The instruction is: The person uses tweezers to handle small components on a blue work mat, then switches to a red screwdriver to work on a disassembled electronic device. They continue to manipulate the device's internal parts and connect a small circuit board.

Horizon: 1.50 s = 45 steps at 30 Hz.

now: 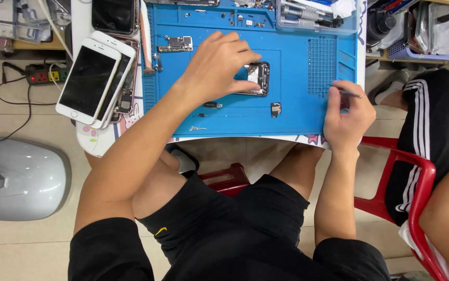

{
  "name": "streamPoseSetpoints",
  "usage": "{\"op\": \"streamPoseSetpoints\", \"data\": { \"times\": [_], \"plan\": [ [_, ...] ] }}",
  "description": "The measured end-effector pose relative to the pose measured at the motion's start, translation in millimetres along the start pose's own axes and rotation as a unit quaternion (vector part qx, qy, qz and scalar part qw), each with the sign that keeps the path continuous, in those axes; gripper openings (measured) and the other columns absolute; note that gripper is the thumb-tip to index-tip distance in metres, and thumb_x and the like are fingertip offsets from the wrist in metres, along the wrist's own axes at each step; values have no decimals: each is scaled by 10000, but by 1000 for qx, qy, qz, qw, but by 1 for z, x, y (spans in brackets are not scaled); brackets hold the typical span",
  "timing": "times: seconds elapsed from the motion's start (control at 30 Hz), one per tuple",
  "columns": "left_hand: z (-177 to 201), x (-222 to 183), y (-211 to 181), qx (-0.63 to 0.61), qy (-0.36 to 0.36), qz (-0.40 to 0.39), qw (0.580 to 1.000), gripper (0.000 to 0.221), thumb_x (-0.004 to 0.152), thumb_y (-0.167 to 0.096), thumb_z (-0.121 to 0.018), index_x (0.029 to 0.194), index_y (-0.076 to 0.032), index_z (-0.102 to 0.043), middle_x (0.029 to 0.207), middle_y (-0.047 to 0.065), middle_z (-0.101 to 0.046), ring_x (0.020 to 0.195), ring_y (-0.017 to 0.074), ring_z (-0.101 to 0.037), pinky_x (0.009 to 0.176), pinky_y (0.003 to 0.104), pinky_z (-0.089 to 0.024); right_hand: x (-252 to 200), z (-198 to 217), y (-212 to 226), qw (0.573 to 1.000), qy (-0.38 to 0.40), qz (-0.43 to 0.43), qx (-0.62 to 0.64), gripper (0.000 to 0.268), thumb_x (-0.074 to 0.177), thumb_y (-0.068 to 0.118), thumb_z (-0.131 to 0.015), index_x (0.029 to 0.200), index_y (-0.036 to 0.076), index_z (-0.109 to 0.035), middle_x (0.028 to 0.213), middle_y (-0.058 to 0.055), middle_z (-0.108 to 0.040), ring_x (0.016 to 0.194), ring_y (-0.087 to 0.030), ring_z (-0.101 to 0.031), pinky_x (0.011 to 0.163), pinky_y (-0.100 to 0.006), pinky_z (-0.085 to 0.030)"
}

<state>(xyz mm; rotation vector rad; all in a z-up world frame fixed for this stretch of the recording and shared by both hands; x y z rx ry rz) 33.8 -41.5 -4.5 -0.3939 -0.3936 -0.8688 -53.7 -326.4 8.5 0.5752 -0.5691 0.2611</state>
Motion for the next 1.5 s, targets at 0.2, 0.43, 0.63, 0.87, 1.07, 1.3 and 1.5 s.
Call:
{"op": "streamPoseSetpoints", "data": {
  "times": [0.2,0.43,0.63,0.87,1.07,1.3,1.5],
  "plan": [
    [11,4,0,25,-52,-5,998,294,1024,-400,-824,1140,-131,-802,980,26,-759,939,237,-629,741,390,-473,-19,14,35,984,32,130,-119,113,1130,-54,-701,1195,1,-775,1150,-152,-758,1020,-329,-694,864,-399,-540],
    [42,-21,1,182,-6,64,981,156,912,-77,-782,801,-187,-779,847,13,-745,907,235,-612,770,383,-450,-25,12,28,986,72,103,-106,374,1028,280,-843,1280,14,-772,1219,-156,-689,1082,-361,-620,943,-464,-512],
    [101,-78,17,252,14,185,950,159,971,-369,-859,1055,-234,-857,992,-55,-775,970,211,-632,807,373,-476,-29,15,22,993,74,80,-51,433,1009,325,-825,1297,11,-745,1228,-163,-683,1109,-361,-613,970,-473,-501],
    [90,-86,37,315,-19,151,937,439,916,-529,-913,1166,-180,-820,1129,-12,-750,1085,219,-586,895,375,-452,-27,11,26,993,73,52,-82,549,971,344,-835,1385,2,-722,1278,-172,-658,1151,-377,-572,962,-505,-509],
    [78,-79,57,327,33,98,939,306,982,-550,-821,1087,-262,-827,990,-87,-752,1041,156,-662,906,349,-482,-23,13,27,992,88,37,-79,504,970,310,-844,1363,17,-726,1318,-159,-626,1149,-371,-556,933,-509,-503],
    [81,-81,54,235,-5,64,970,154,1041,-303,-832,1122,-172,-844,1025,-17,-743,1086,220,-653,989,399,-485,-25,14,25,994,82,32,-62,336,1031,222,-793,1297,23,-743,1329,-166,-615,1183,-374,-539,935,-511,-497],
    [87,-77,48,264,-49,27,963,83,1017,-283,-827,1050,-206,-838,972,-62,-730,1019,164,-665,928,351,-505,-25,14,23,995,77,20,-60,283,1043,191,-778,1276,34,-748,1331,-162,-620,1214,-369,-547,958,-515,-500]
  ]
}}
Point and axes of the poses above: each hand's wrist, its own x-axis towards the middle knuckle, its own z-axis out of the back of the hand, y = z × x, the point moved 5 cm from there along x, towards the middle knuckle
